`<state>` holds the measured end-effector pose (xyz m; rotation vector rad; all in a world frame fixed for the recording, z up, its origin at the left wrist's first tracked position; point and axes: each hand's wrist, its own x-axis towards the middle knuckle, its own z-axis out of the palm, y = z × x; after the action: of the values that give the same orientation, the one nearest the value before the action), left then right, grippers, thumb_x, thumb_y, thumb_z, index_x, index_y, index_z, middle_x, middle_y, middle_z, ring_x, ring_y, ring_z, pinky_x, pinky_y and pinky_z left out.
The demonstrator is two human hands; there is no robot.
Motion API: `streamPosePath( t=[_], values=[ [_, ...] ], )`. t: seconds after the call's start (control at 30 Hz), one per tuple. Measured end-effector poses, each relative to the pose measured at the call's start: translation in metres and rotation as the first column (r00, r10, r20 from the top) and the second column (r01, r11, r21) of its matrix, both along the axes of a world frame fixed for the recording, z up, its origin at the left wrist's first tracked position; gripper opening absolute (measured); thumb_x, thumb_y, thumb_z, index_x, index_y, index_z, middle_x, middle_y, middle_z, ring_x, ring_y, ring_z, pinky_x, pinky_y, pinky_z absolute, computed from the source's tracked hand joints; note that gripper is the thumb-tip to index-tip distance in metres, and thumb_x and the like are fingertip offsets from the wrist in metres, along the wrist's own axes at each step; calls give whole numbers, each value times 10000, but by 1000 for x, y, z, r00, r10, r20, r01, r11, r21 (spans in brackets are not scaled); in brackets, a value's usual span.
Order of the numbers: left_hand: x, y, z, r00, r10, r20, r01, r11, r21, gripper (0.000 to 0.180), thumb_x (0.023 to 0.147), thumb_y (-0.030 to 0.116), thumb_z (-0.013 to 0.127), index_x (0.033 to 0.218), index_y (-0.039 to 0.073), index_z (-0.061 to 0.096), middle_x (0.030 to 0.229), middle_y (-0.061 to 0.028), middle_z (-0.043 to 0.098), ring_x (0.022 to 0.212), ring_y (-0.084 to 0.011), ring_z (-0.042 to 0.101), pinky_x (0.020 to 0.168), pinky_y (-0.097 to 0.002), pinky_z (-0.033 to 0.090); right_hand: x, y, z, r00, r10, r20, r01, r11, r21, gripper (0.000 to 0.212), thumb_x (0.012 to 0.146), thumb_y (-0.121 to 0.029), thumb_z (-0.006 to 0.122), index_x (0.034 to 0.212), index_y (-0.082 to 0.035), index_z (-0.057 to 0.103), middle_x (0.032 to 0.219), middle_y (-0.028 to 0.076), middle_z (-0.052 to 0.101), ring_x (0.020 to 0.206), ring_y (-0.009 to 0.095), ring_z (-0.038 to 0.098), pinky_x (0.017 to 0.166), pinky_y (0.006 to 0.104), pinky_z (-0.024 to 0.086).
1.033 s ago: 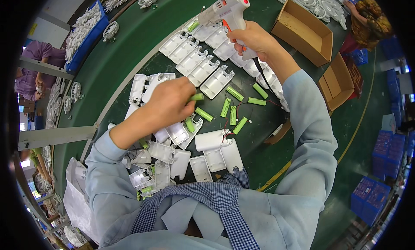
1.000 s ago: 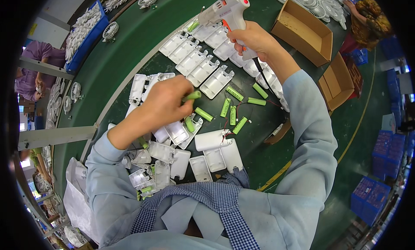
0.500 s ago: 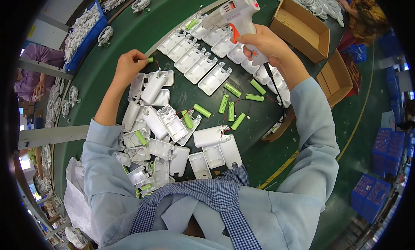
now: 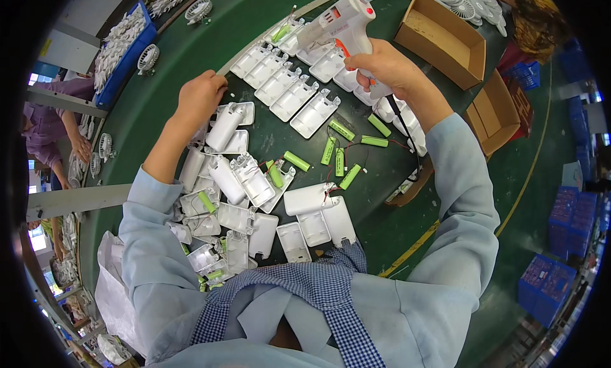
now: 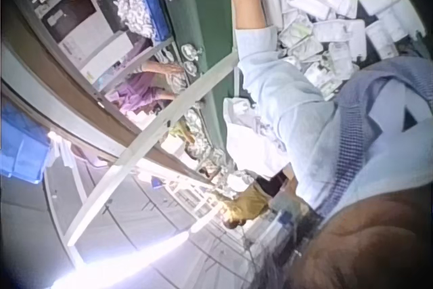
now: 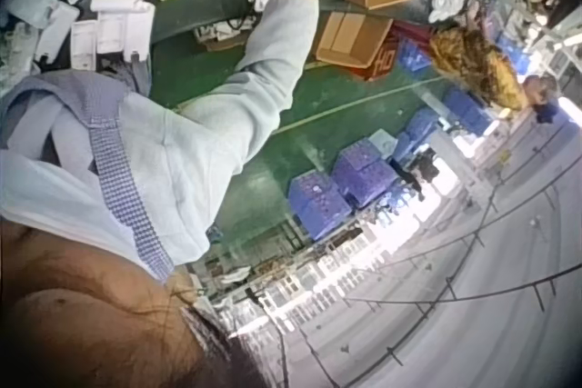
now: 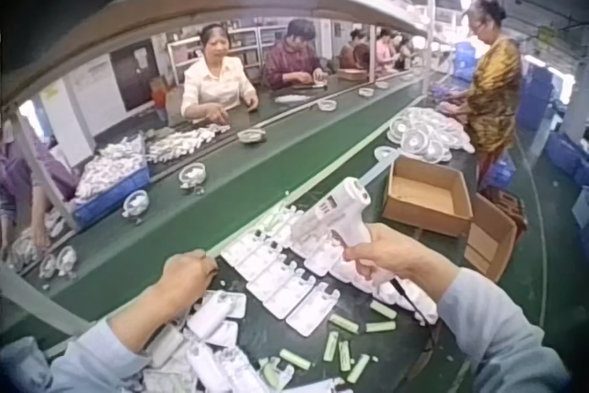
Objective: Assemble plastic electronic housings by applying hot glue and inserting internal components.
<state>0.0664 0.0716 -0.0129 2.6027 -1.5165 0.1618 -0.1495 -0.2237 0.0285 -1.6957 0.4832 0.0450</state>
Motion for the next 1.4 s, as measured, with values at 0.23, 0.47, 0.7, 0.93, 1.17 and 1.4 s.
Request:
streamPosePath(
  t=[0.23,0.47,0.7,0.93,1.17,1.4],
  values=[
    [22,-35,32,945,45,-324,-109,977,-181,164,825,189,644,903,70,725,842,-157,689,798,-320,669,731,-402,532,-4,0,1,996,-23,82,19,999,49,252,840,-176,612,1012,5,580,667,46,560,516,113,504,485,274,408],
    [31,-146,7,983,-173,53,180,892,-415,169,807,257,666,884,137,756,1160,-46,644,1132,-275,539,954,-385,441,-9,-3,-3,997,-35,74,26,993,112,278,850,-178,623,1045,18,592,708,64,585,528,119,529,487,285,421],
    [14,-183,-19,995,-55,83,70,980,-187,135,802,303,712,916,267,774,1368,-13,518,1333,-255,368,1072,-471,308,-17,-6,-6,998,-33,44,28,992,120,331,849,-197,621,1099,16,582,655,47,567,521,106,508,496,273,430],
    [5,-180,-25,976,-43,216,97,964,-249,126,809,210,697,918,192,757,1328,-35,544,1326,-288,383,1043,-493,338,-16,-6,-12,994,-74,86,61,987,148,246,845,-192,622,1008,-9,605,628,65,567,487,126,502,463,288,403],
    [3,-156,-6,998,-22,53,45,875,-483,156,765,224,702,883,136,753,1381,-131,475,1365,-365,322,1098,-578,272,-15,0,-5,993,-87,79,76,988,138,263,841,-195,601,1021,-3,608,635,60,559,502,129,501,489,294,406],
    [-118,-87,5,773,-617,-146,550,767,-330,137,713,60,618,836,75,676,833,-92,607,848,-291,616,710,-419,511,-15,-6,-9,988,-111,104,93,981,168,223,839,-175,605,971,5,618,646,52,551,523,125,507,492,303,423]
  ],
)
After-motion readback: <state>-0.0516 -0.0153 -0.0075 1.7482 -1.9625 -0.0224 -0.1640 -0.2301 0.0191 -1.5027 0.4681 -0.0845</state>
